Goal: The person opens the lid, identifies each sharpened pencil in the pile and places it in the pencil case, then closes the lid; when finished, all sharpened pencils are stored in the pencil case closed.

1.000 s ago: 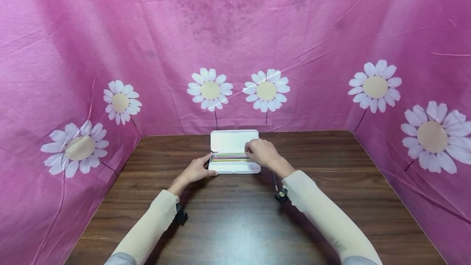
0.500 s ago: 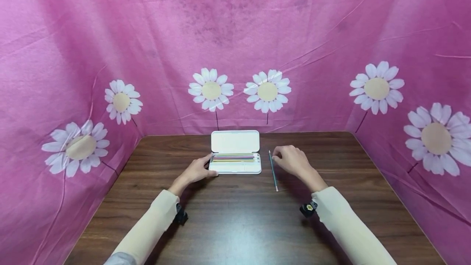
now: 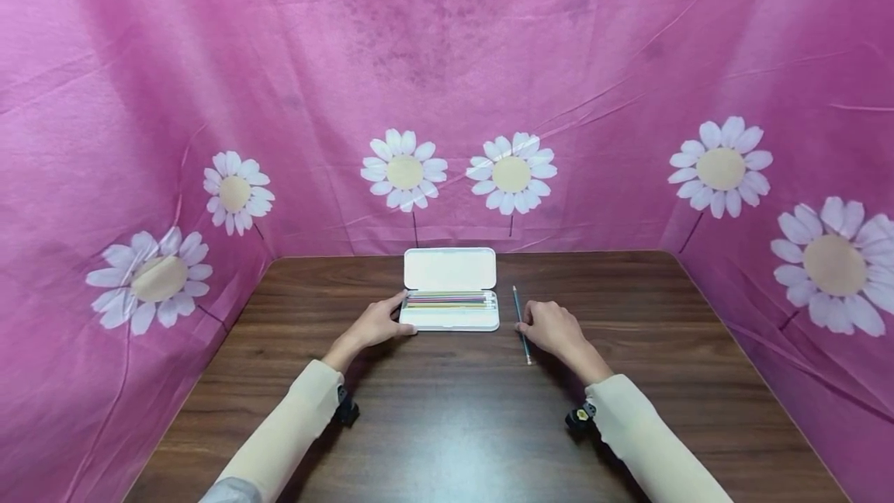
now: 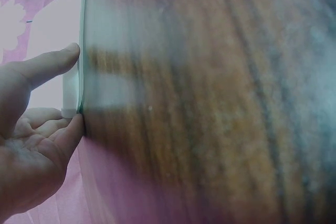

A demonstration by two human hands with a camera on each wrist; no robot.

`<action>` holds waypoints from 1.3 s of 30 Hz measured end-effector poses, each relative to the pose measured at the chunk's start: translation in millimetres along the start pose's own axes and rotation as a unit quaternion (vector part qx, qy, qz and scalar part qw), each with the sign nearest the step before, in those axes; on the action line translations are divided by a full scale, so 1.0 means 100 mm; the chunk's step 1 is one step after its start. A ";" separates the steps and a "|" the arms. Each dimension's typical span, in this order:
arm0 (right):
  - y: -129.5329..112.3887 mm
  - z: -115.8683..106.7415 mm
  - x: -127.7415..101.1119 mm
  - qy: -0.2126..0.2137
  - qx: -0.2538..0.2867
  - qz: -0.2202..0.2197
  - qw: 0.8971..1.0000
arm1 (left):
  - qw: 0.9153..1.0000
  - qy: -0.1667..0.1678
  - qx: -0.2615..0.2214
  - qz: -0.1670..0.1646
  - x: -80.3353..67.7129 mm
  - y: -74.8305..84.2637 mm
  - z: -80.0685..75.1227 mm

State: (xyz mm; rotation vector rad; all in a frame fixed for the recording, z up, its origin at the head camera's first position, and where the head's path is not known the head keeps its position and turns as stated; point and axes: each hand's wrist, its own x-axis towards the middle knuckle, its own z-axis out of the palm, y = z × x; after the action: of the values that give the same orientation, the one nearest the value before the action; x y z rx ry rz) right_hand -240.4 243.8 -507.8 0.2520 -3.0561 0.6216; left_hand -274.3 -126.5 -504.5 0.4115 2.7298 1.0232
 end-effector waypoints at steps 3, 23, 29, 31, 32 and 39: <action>0.01 0.02 0.02 -0.007 0.012 0.010 1.000 | 1.000 0.000 0.002 0.001 0.01 0.00 0.01; 0.17 0.12 0.09 0.028 0.051 0.010 0.998 | 1.000 0.001 0.017 0.001 0.05 -0.03 0.02; -0.10 -0.10 0.07 0.036 0.060 -0.011 0.998 | 1.000 -0.003 0.011 -0.006 0.04 -0.03 0.02; -0.16 -0.14 0.10 0.046 0.051 -0.026 0.997 | 1.000 -0.001 0.013 -0.003 0.03 -0.03 0.02; -0.19 -0.16 0.13 0.051 0.044 -0.034 0.997 | 1.000 0.000 0.015 -0.002 0.04 -0.03 0.02; -0.42 -0.32 0.30 0.049 0.023 -0.087 0.995 | 1.000 0.003 0.017 0.002 0.05 -0.02 0.02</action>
State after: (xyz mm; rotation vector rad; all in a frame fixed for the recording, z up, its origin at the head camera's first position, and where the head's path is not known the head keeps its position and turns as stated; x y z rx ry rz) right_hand -263.8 213.9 -460.5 0.4685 -2.8872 0.6718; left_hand -278.6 -125.7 -507.7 0.4198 2.7575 0.9810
